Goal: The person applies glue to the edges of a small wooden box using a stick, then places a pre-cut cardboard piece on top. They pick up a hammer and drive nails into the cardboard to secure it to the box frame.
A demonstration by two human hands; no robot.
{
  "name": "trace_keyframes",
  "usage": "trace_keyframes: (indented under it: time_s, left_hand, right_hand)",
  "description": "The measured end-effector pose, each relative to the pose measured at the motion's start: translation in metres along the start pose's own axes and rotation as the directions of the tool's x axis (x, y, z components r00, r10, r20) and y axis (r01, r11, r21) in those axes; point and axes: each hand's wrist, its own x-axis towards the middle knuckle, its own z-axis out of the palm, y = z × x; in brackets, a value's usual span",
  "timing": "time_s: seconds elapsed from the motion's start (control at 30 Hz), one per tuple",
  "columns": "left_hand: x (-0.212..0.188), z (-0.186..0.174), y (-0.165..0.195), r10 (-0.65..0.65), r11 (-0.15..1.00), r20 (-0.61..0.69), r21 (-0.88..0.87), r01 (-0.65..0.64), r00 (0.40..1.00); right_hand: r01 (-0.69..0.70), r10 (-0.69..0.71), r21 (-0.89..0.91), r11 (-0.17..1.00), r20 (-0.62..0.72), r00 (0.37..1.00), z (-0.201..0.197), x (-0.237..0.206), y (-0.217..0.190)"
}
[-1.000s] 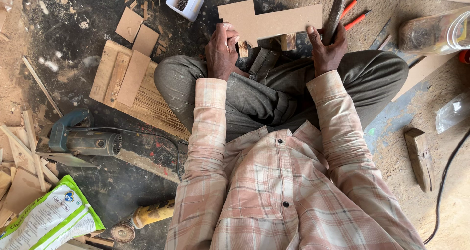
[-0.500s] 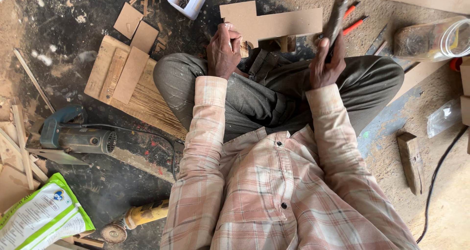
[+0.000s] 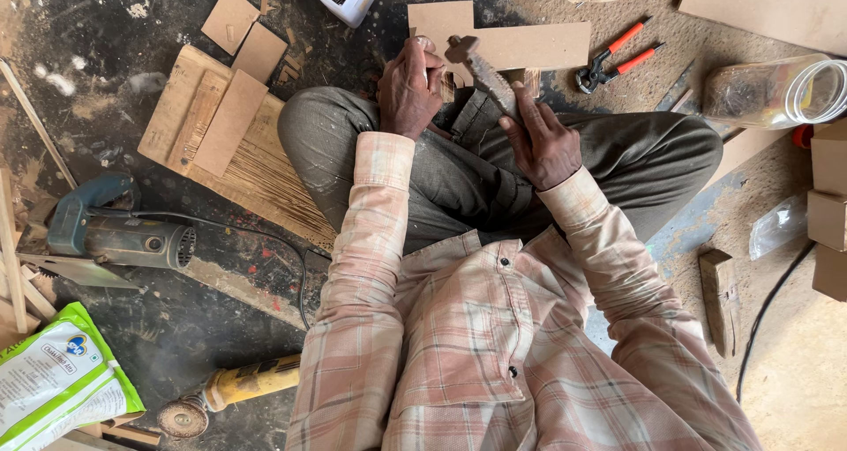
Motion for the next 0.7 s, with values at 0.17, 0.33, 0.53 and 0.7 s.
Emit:
trace_keyframes:
  time_s: [0.17,0.33,0.53,0.7]
  left_hand:
    - [-0.001,0.003,-0.005,-0.013,1.000,0.020,-0.005,0.013,1.000]
    - [-0.001,0.003,-0.004,0.028,0.999,-0.005,0.033,-0.028,1.000]
    - [-0.001,-0.001,0.001,0.006,0.999,-0.002,0.038,-0.006,1.000]
    - [0.001,0.000,-0.002,0.004,1.000,0.015,0.011,-0.005,1.000]
  right_hand:
    - [-0.036,0.038,-0.038,0.999,0.056,0.998,0.000,0.004,-0.002]
    - [0.002,-0.002,-0.010,1.000,0.042,0.999,-0.003,0.002,-0.006]
    - [0.003,-0.001,-0.024,1.000,0.052,0.999,-0.005,0.002,-0.011]
    - [-0.043,0.045,-0.043,0.998,0.046,0.998,-0.002,0.003,-0.010]
